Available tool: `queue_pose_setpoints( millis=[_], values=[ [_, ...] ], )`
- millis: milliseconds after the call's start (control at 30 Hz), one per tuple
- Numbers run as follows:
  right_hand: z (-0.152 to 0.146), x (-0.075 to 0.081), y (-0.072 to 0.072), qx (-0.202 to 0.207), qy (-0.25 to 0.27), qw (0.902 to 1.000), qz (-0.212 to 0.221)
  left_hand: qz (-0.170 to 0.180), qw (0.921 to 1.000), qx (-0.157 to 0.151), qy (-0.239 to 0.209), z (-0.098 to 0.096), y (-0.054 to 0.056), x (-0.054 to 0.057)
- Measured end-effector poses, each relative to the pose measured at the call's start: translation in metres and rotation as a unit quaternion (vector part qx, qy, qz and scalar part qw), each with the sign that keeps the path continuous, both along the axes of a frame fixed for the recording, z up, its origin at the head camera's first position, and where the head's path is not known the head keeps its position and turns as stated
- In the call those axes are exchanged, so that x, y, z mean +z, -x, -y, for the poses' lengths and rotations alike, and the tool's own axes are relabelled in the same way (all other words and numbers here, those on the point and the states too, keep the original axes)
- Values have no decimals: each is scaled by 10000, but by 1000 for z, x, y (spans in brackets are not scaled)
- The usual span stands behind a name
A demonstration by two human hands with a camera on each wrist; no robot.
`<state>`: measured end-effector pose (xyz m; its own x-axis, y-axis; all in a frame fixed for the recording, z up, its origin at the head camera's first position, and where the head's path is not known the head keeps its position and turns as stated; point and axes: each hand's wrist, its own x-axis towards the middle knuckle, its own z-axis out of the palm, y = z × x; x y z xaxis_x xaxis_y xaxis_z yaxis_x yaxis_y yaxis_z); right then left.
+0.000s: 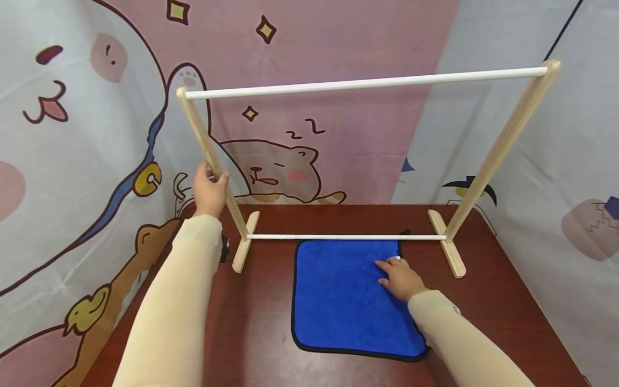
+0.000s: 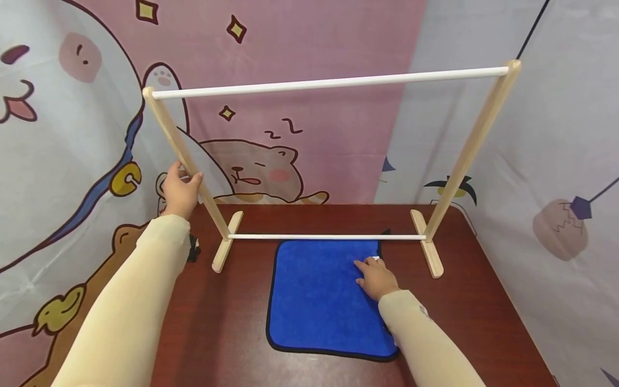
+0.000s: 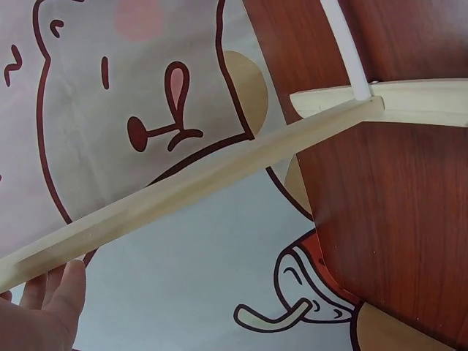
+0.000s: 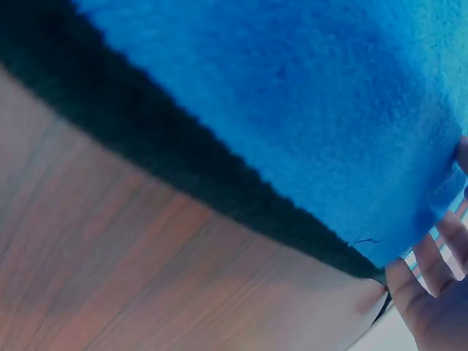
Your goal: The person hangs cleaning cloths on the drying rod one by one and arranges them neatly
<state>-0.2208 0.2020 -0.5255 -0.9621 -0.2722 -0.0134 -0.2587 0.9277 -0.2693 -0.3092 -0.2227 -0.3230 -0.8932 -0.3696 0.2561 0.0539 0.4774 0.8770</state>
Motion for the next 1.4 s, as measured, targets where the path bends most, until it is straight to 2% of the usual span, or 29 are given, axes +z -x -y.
queue_pose_setpoints(
  millis=[467,600,633,667,833,900,1100,1400],
  values=[
    [10,2,-3,257,-254,9988,-345,164,9992,324,-155,-3,5,3],
    [11,5,-4,313,-89,9988,-370,253,9990,336,-172,0,8,1],
    [9,0,-1,378,-41,9979,-527,272,9989,345,-181,1,8,1],
    [10,0,-1,383,27,9972,-642,284,9988,361,-187,2,9,1],
    [13,9,-2,274,408,9958,-767,232,9983,500,-211,2,11,3],
    [18,23,-6,127,489,9967,-628,202,9982,522,-218,1,11,4],
    [25,39,-11,105,574,9884,-1402,171,9982,518,-250,1,10,5],
    [28,60,-11,453,876,9581,-2689,235,9977,542,-329,0,7,6]
  ],
)
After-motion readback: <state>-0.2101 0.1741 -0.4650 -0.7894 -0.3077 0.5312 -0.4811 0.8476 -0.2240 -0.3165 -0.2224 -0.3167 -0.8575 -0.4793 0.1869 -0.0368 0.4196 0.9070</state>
